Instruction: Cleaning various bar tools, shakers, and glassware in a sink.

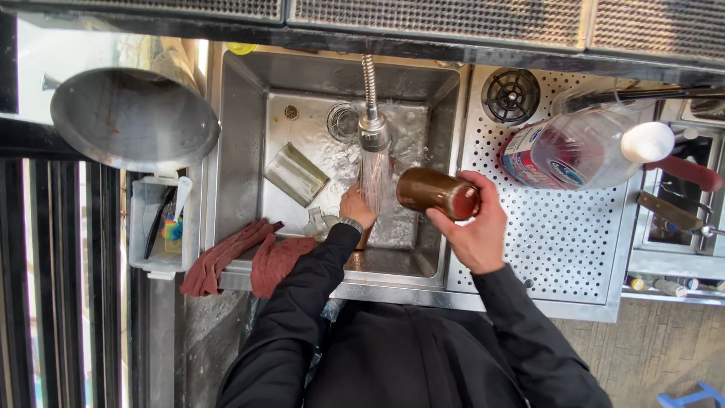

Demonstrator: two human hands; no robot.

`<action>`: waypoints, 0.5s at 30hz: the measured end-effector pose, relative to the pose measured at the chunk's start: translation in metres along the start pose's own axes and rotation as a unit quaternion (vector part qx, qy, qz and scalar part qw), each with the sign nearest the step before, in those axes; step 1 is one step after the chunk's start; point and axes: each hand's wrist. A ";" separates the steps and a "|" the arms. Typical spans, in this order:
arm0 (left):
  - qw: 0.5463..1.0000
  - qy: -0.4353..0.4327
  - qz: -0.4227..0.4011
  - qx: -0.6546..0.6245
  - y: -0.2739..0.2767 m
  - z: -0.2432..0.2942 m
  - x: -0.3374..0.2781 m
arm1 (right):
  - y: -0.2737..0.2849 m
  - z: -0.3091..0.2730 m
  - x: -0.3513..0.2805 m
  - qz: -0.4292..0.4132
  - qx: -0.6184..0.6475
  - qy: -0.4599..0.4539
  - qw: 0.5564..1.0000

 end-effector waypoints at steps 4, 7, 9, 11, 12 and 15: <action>0.976 0.002 -0.153 0.156 -0.039 -0.055 -0.004 | 0.098 -0.059 -0.002 0.020 0.056 0.019 0.998; 0.961 -0.128 -0.115 0.218 -0.058 -0.099 -0.004 | 0.191 -0.089 0.014 0.091 -0.008 0.061 0.994; 0.962 -0.024 -0.168 0.214 -0.058 -0.072 0.010 | 0.247 -0.132 0.043 0.166 -0.011 0.133 0.977; 0.949 0.104 -0.212 0.210 -0.046 -0.059 0.011 | 0.309 -0.129 0.086 0.214 -0.003 0.207 0.955; 0.941 0.145 -0.212 0.220 -0.038 -0.052 0.012 | 0.350 -0.110 0.114 0.243 -0.047 0.267 0.931; 0.935 0.178 -0.220 0.216 -0.024 -0.038 0.005 | 0.438 -0.068 0.172 0.264 -0.086 0.318 0.906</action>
Point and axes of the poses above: each hand's wrist, its own x-axis towards the middle knuckle, its own y-axis out of the back of the hand, z = x × y, and after that the axes turned 6 degrees about z, right-handed
